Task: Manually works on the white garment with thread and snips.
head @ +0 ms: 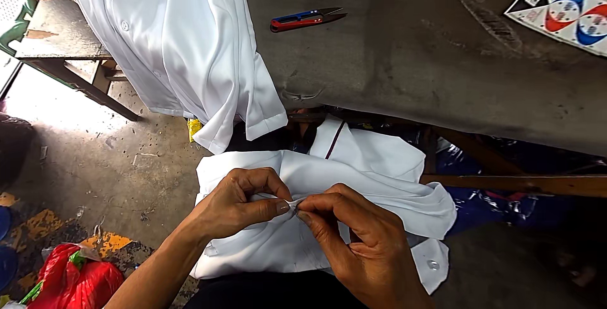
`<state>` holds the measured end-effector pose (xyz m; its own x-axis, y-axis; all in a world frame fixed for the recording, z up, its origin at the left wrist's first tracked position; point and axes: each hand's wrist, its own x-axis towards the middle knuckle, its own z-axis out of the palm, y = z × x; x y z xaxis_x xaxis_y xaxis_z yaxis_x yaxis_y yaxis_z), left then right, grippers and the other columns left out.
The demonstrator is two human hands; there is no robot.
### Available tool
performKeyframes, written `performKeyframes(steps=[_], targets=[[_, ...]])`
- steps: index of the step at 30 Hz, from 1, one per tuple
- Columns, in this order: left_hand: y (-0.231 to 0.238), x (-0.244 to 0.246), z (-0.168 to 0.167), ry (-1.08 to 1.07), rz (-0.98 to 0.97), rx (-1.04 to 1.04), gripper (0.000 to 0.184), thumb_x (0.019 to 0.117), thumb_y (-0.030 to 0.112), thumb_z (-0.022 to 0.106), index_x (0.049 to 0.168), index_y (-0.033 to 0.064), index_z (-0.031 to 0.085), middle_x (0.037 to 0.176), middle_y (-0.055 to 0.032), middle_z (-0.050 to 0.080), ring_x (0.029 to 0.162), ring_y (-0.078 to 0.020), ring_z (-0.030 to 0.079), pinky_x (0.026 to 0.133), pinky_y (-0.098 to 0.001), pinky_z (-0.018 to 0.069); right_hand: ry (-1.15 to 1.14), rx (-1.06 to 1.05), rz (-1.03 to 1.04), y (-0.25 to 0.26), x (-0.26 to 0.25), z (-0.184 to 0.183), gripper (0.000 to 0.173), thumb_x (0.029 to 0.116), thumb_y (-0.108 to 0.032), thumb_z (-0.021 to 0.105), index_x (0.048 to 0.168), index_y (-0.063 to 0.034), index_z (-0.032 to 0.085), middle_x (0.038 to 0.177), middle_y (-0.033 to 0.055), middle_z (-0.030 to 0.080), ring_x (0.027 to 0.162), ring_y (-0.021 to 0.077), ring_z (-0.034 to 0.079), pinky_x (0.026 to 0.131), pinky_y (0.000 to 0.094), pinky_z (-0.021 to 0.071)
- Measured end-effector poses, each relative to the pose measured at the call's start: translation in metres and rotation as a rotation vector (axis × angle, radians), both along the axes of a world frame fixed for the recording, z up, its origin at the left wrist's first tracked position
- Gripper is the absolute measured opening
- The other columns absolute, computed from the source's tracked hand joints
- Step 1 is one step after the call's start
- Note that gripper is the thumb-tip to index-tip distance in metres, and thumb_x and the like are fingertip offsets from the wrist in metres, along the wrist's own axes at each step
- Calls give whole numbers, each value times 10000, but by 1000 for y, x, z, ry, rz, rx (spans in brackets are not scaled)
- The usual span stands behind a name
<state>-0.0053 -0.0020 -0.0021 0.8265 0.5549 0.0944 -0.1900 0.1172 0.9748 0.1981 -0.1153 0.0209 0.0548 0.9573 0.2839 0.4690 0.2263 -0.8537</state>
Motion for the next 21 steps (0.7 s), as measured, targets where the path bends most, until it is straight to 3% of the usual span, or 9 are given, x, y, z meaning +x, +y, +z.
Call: performKeyframes(steps=[21], targets=[[0,2,1,-20,-36,-21,94,974,45,639,1025,-9,696,960,-16,677,857,-36,626,753,-207,525,-73,42,103,4,13,5,165,1012,-165,628,994,-80,769,852,-8,623,783,-3,580,662,113,473]])
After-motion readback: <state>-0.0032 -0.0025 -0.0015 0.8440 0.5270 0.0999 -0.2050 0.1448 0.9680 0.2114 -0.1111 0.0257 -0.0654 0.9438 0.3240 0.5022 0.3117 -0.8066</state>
